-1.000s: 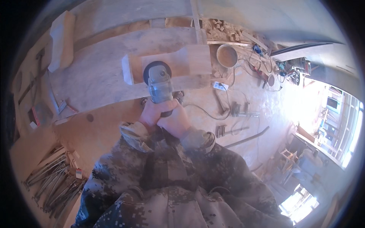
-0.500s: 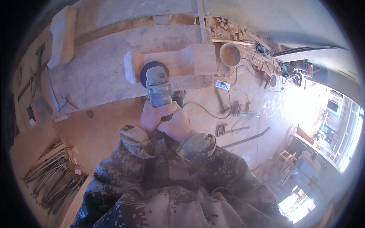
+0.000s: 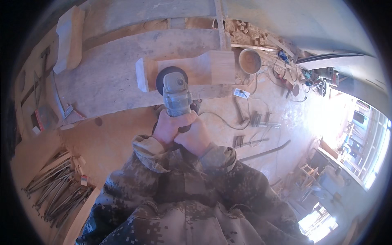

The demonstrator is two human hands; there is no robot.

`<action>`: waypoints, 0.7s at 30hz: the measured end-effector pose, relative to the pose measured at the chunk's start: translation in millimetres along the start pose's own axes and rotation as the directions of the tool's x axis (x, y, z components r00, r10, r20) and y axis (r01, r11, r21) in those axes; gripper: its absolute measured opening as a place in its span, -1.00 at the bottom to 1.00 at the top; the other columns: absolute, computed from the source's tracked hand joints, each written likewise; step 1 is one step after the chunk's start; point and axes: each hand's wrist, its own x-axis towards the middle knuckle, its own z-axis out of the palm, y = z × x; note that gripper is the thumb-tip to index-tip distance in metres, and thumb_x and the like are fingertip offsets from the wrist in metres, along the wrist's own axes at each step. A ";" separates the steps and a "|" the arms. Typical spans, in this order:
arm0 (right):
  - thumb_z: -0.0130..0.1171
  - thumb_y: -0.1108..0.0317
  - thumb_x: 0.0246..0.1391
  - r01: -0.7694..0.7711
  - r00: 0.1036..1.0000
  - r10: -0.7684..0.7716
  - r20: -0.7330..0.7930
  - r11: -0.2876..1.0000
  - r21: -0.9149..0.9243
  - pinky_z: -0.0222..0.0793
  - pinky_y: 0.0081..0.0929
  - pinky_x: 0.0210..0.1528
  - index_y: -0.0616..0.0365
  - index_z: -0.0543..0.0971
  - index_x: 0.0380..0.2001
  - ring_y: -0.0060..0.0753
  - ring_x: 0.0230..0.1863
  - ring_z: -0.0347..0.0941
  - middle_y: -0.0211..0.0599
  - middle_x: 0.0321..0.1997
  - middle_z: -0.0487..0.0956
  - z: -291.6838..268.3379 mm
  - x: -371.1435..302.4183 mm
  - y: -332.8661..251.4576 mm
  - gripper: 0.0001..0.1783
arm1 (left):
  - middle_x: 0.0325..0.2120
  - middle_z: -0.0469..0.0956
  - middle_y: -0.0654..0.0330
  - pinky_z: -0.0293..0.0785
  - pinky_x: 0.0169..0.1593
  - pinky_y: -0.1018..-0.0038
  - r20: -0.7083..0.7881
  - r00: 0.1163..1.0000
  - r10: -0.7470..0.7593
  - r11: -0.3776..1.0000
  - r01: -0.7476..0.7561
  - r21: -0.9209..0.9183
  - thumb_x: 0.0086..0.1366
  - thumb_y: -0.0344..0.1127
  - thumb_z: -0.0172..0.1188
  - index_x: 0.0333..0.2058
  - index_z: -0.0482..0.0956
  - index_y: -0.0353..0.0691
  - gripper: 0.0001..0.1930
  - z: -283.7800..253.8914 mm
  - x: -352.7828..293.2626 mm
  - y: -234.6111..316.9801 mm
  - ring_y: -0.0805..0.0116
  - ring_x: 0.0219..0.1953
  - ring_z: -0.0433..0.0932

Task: The person uses an angle grinder to smooth and shape a rectangular wooden block on a workbench. They hold the block with the left hand and operate the grinder with the right hand, moving the tool along the edges and faces of the wood.

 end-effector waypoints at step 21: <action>0.44 0.50 -0.17 0.014 0.999 -0.016 0.047 0.999 0.029 0.57 -0.37 0.00 0.27 0.54 0.02 -0.41 -0.03 0.62 -0.25 -0.09 0.67 -11.1 9.6 -6.6 -0.42 | -0.26 0.69 0.23 0.59 -0.13 0.39 0.006 1.000 -0.016 1.000 0.016 0.006 0.20 -0.36 0.48 -0.13 0.69 -0.25 -0.72 8.8 5.7 8.5 0.43 -0.27 0.66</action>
